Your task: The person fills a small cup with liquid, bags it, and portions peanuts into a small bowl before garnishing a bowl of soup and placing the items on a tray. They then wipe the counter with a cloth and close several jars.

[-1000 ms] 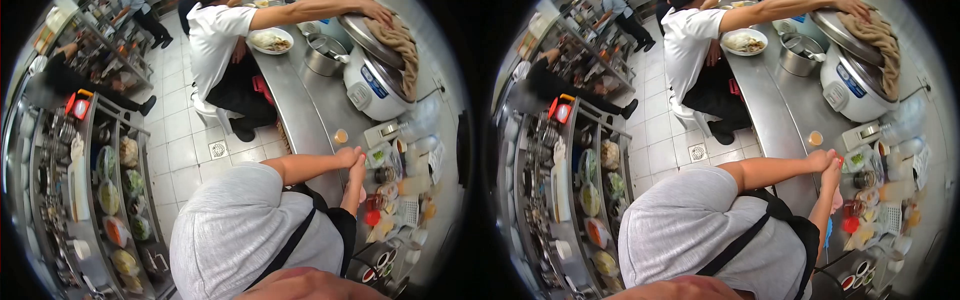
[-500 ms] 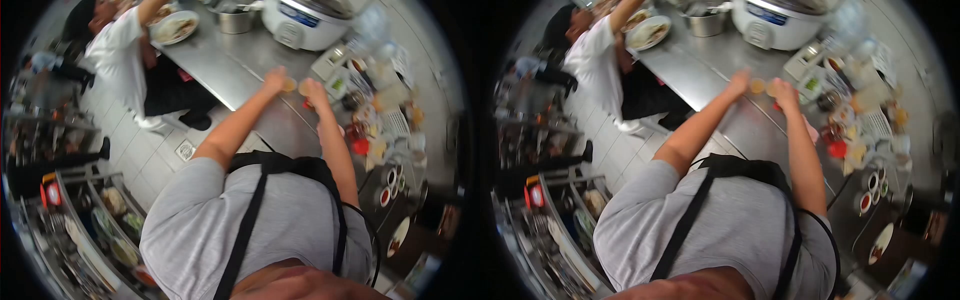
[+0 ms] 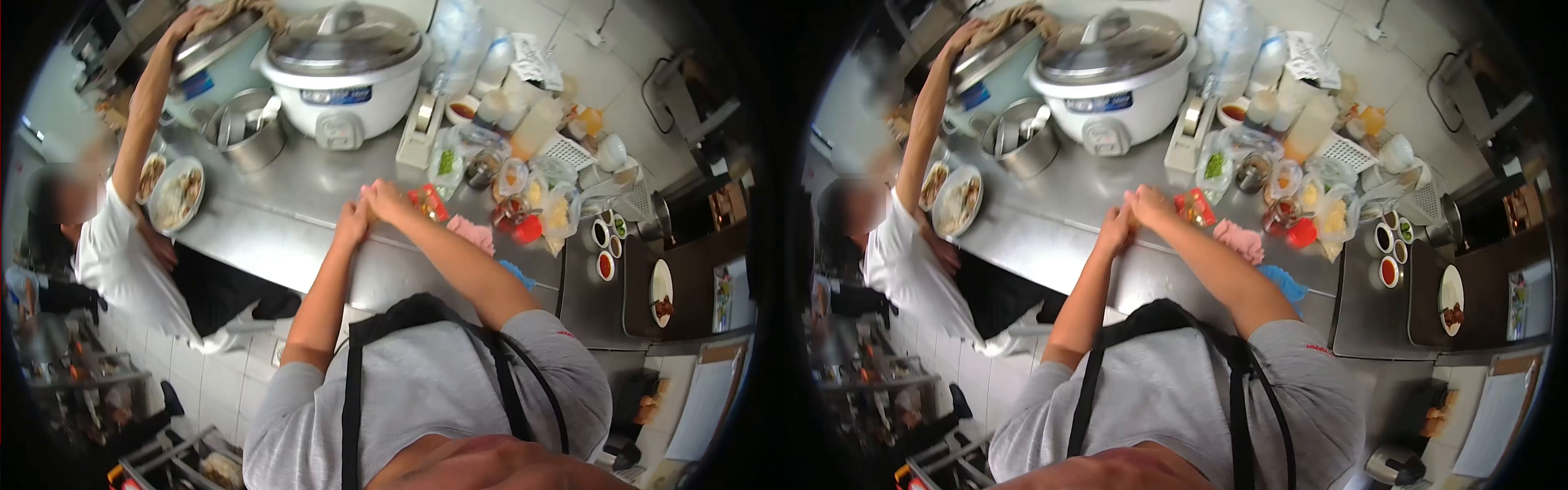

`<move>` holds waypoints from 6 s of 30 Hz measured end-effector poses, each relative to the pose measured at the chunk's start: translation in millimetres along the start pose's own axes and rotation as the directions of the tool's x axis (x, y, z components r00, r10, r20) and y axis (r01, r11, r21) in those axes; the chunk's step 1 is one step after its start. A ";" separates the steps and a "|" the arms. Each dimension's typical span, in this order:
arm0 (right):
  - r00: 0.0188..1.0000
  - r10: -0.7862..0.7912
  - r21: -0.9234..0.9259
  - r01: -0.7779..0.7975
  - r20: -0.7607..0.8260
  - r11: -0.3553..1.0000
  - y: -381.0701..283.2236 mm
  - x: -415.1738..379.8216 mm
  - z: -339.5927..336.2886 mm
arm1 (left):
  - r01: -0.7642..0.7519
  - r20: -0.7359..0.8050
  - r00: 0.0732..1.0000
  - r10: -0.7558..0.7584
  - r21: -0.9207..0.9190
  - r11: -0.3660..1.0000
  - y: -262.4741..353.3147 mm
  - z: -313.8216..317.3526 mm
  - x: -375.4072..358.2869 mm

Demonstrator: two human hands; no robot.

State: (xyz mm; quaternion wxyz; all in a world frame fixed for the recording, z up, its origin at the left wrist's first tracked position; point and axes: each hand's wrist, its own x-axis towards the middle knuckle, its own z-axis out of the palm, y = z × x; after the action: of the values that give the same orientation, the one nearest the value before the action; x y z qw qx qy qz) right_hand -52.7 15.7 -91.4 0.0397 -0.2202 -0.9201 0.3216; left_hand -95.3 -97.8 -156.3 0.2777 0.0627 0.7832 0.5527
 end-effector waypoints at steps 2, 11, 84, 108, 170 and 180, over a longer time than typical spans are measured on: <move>0.994 -0.061 0.062 0.067 -0.095 0.996 -4.7 3.5 -22.7 | -0.174 -0.185 0.952 0.245 0.333 0.927 3.4 -1.3 0.8; 0.802 -0.139 -0.197 0.027 -0.581 0.980 32.6 158.5 -293.8 | -0.290 -0.020 0.888 0.459 0.749 0.595 64.9 19.5 -3.8; 0.601 0.653 -0.105 -0.767 -0.461 0.633 503.5 -202.3 -362.9 | -0.878 0.784 0.479 0.395 0.422 0.229 190.8 229.7 -233.5; 0.667 0.672 -0.235 -0.744 -0.322 0.626 495.7 -206.5 -374.6 | -0.868 0.714 0.495 0.495 0.377 0.323 207.4 230.7 -242.0; 0.517 -0.105 0.051 0.117 0.849 0.992 349.5 -299.0 -268.6 | -0.903 0.657 0.406 0.635 0.180 0.391 189.4 197.0 -236.6; 0.167 0.537 -0.214 -0.790 0.827 0.575 265.3 -513.4 -77.0 | -0.963 0.809 0.159 0.566 0.001 0.270 162.7 143.9 -211.5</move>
State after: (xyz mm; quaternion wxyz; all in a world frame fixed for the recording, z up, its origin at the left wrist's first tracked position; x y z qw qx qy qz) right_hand 526.6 23.6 -157.1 -0.5160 -0.4144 -0.5702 0.4867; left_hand 120.5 -1.9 33.9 0.1657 0.7421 0.5737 0.3044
